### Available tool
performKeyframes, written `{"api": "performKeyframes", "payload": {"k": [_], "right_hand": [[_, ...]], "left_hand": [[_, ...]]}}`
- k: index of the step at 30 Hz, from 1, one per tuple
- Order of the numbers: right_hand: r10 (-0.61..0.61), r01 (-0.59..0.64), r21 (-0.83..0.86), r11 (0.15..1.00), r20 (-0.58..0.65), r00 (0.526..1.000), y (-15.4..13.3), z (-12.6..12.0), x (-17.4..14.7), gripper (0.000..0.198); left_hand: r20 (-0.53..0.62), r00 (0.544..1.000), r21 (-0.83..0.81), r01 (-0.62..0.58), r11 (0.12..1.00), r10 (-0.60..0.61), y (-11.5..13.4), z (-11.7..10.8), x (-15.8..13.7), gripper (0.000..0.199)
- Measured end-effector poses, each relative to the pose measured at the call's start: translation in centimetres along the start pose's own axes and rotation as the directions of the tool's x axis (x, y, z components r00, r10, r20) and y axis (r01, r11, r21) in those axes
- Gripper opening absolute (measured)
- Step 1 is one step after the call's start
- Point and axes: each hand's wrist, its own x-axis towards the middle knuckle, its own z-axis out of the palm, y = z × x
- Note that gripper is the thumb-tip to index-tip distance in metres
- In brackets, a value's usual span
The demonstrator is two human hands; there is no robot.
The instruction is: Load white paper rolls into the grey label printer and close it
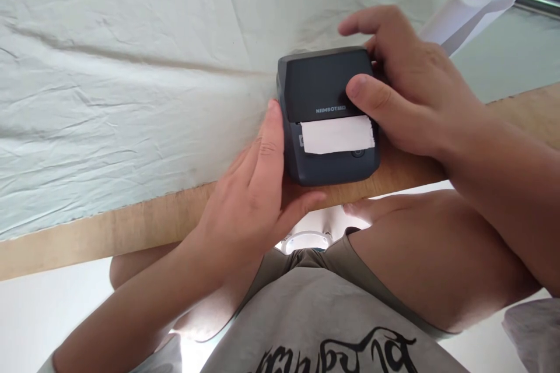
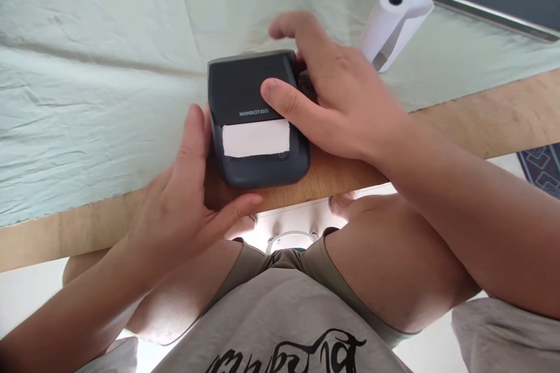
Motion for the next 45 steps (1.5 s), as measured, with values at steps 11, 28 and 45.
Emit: {"api": "performKeyframes", "payload": {"k": [11,28,45], "right_hand": [[0.001,-0.002,-0.008,1.000,-0.051,0.999,-0.1,0.0,-0.9,0.112],[-0.046,0.049,-0.093,0.994,0.038,0.998,-0.6,-1.8,-0.9,0.094],[0.147,-0.141,-0.417,0.898,-0.017,0.989,-5.9,-2.3,2.8,0.024]], "left_hand": [[-0.013,0.972,-0.108,0.232,0.967,-0.235,1.0,0.2,0.7,0.102],[-0.028,0.971,-0.255,0.224,0.941,-0.239,0.2,0.0,0.3,0.097],[-0.041,0.998,-0.161,0.037,0.986,-0.044,-0.1,0.5,0.0,0.093]]}}
